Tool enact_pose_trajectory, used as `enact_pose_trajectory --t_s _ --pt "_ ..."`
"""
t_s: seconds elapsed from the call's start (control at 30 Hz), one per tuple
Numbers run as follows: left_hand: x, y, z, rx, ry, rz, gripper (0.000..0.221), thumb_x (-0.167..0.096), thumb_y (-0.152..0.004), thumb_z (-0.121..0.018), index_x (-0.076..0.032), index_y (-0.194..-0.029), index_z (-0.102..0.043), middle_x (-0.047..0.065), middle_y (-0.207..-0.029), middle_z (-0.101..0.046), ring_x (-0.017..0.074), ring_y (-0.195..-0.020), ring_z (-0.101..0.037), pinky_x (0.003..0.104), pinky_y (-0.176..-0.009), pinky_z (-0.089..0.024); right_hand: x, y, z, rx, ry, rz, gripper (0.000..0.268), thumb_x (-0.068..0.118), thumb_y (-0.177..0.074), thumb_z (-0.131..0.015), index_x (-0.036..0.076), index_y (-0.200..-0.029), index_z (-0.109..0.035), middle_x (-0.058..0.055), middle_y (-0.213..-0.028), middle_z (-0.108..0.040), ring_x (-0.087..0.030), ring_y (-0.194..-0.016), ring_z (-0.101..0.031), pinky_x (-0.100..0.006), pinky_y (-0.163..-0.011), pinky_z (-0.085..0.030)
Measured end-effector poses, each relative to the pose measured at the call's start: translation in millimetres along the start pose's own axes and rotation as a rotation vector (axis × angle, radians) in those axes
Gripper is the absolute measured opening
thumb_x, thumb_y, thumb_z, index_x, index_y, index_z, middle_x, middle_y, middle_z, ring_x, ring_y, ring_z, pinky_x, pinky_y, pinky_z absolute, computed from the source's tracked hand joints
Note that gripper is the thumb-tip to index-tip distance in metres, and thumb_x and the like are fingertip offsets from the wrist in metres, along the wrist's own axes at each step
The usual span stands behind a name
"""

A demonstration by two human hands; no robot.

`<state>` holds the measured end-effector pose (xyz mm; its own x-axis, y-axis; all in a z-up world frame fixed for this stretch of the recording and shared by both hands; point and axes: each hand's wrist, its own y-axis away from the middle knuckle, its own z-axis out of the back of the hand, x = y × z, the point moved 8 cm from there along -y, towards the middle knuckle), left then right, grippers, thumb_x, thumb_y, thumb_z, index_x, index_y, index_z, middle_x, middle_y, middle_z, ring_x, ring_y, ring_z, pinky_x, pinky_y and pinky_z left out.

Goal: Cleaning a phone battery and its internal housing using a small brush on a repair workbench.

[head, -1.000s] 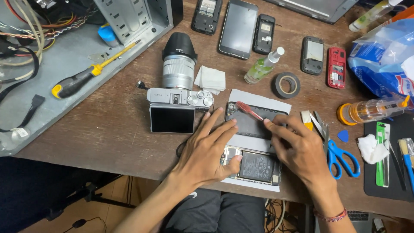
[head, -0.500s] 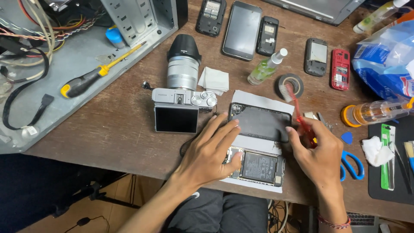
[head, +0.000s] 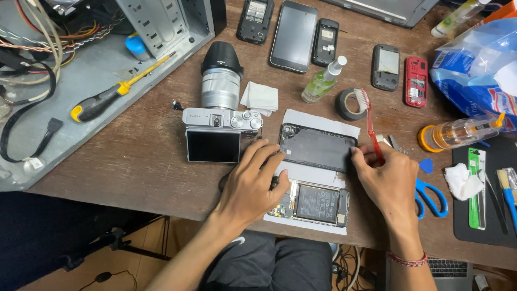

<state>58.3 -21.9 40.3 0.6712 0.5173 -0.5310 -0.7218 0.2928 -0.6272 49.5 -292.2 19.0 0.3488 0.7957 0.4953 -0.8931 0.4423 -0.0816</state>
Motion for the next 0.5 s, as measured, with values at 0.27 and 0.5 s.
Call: enact_pose_trajectory --t_s 0.27,0.5 --pt "-6 -8 1 0.013 0.096 0.021 0.027 0.004 -0.091 -0.057 0.006 -0.116 -0.067 0.02 -0.11 -0.069 0.0364 -0.111 -0.066 0.043 -0.098 -0.057 -6 1 16 -0.078 0.01 0.033 0.011 0.024 -0.092 -0.075 0.013 -0.088 -0.075 -0.004 -0.068 -0.068 -0.025 -0.063 -0.063 -0.037 -0.07 -0.049" --pt "12 -11 -26 0.18 0.471 0.498 0.046 -0.025 -0.092 -0.06 -0.009 -0.136 -0.054 0.016 -0.124 -0.072 0.0275 -0.109 -0.072 0.037 -0.096 -0.057 -13 10 30 -0.126 -0.031 -0.023 0.014 0.026 -0.094 -0.07 0.014 -0.089 -0.075 0.004 -0.071 -0.067 -0.01 -0.066 -0.059 -0.028 -0.077 -0.047"
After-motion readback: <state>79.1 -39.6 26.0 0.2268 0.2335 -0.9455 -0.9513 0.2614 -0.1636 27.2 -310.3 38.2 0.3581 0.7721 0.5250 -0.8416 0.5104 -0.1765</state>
